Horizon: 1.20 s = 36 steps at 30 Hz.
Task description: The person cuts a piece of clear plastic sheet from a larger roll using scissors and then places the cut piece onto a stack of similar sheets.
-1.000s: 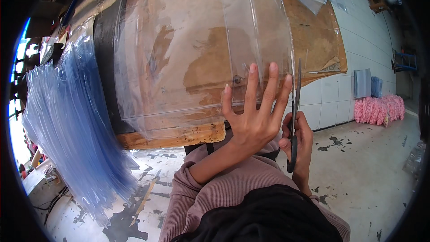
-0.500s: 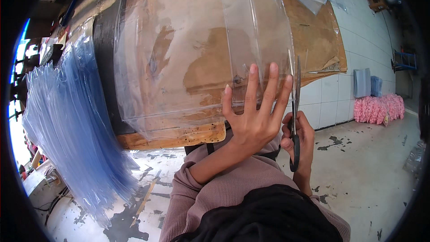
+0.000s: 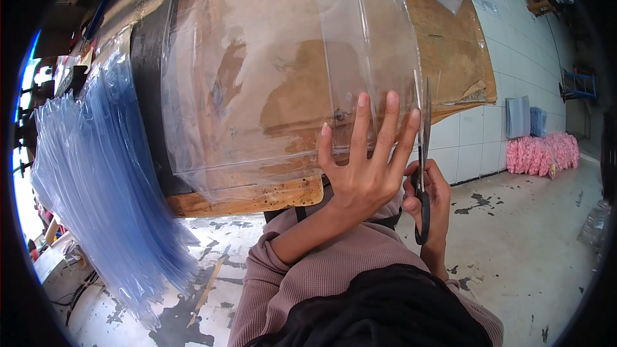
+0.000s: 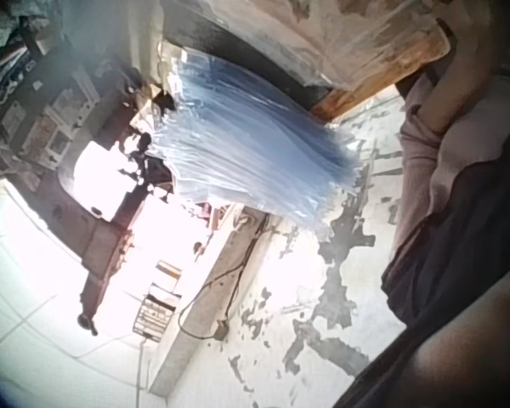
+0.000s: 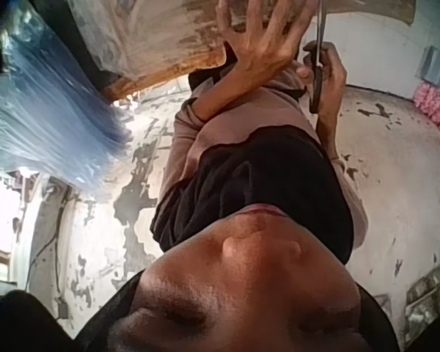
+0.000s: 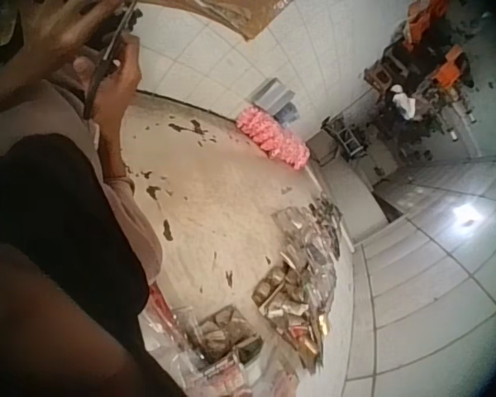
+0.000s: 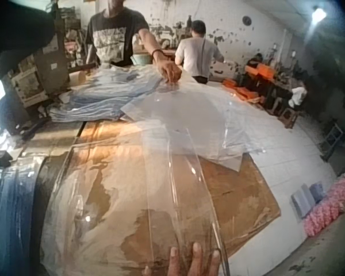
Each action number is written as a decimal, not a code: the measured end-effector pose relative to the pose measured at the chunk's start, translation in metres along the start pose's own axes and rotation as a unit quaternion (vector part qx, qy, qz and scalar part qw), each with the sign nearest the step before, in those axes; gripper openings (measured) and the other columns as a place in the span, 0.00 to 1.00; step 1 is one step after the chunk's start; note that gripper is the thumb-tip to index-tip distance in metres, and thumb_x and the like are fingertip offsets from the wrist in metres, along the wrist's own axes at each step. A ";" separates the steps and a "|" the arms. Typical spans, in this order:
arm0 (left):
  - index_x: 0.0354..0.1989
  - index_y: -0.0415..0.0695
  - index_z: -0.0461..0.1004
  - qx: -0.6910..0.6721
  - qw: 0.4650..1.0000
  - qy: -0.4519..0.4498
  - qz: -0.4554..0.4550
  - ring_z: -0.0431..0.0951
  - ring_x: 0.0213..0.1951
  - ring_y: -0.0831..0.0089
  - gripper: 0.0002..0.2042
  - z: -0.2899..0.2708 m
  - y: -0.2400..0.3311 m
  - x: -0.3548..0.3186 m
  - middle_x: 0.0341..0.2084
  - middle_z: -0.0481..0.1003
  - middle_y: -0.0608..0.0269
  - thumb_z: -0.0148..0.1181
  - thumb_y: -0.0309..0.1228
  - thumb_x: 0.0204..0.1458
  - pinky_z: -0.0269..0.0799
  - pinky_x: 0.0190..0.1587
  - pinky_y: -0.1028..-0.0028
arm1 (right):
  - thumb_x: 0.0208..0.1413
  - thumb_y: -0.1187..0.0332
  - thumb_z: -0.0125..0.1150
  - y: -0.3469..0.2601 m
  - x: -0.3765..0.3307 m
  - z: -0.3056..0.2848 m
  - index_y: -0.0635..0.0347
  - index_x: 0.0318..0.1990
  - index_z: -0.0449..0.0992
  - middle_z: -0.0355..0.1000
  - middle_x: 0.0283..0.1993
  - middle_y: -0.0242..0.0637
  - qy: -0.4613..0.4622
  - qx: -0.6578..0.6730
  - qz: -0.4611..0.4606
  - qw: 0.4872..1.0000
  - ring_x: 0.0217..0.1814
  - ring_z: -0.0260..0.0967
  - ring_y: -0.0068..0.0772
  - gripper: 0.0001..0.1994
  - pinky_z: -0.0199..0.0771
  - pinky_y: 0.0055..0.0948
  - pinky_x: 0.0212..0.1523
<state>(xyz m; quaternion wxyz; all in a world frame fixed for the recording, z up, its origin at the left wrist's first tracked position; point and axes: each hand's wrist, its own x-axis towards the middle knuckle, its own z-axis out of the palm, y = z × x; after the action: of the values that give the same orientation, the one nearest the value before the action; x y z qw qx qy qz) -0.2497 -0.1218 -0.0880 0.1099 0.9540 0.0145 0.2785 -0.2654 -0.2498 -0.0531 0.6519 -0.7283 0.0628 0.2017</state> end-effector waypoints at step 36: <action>0.54 0.50 0.71 -0.105 0.991 -0.089 0.003 0.63 0.59 0.47 0.22 -0.055 -0.030 -0.008 0.55 0.67 0.56 0.55 0.31 0.47 0.38 0.56 0.31 | 0.45 0.71 0.64 -0.087 0.041 -0.011 0.59 0.48 0.73 0.68 0.47 0.43 0.102 -0.682 -0.382 0.615 0.49 0.64 0.41 0.20 0.68 0.35 0.45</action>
<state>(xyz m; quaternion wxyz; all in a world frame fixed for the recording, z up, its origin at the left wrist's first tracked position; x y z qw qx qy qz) -0.2853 -0.0824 -0.0533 0.2092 0.9584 -0.0270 0.1925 -0.1946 -0.2416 0.0123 -0.0252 -0.9373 -0.3107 -0.1559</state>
